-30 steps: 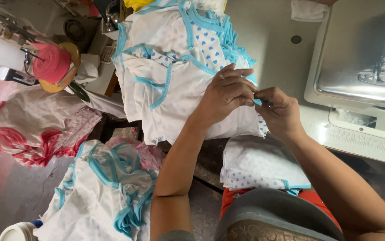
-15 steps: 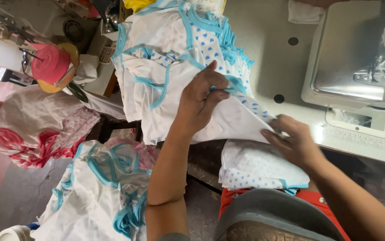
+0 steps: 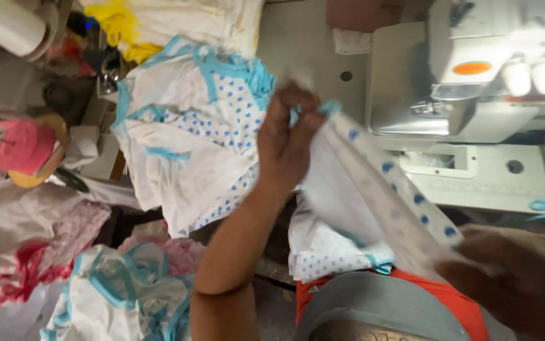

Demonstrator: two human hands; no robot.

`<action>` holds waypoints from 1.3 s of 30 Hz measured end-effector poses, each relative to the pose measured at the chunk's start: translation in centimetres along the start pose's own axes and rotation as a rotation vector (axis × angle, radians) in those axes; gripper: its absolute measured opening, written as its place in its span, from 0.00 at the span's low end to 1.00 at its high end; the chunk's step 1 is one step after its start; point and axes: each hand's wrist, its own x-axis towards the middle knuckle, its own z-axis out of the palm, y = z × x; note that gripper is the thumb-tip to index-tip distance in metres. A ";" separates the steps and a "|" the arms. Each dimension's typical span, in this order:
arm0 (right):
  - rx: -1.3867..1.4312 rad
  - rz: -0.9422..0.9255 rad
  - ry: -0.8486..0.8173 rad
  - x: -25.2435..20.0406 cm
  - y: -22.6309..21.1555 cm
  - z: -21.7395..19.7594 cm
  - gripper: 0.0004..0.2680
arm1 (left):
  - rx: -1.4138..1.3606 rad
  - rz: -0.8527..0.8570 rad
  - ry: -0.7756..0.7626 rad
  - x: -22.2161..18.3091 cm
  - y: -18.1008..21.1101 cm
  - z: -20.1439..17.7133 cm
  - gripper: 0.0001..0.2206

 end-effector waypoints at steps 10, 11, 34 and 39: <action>0.768 0.006 0.355 11.6 5.9 12.6 0.06 | 0.935 0.440 -0.705 7.6 -18.4 5.5 0.09; 0.494 0.161 0.178 12.0 6.7 12.8 0.10 | 0.918 0.306 -0.710 6.6 -19.7 5.2 0.07; 1.007 -0.090 0.965 19.9 5.7 8.5 0.19 | 0.790 0.253 -0.665 6.3 -19.5 4.5 0.14; 0.980 -0.059 0.982 20.4 6.0 9.4 0.12 | 0.773 0.211 -0.669 6.1 -18.5 4.6 0.15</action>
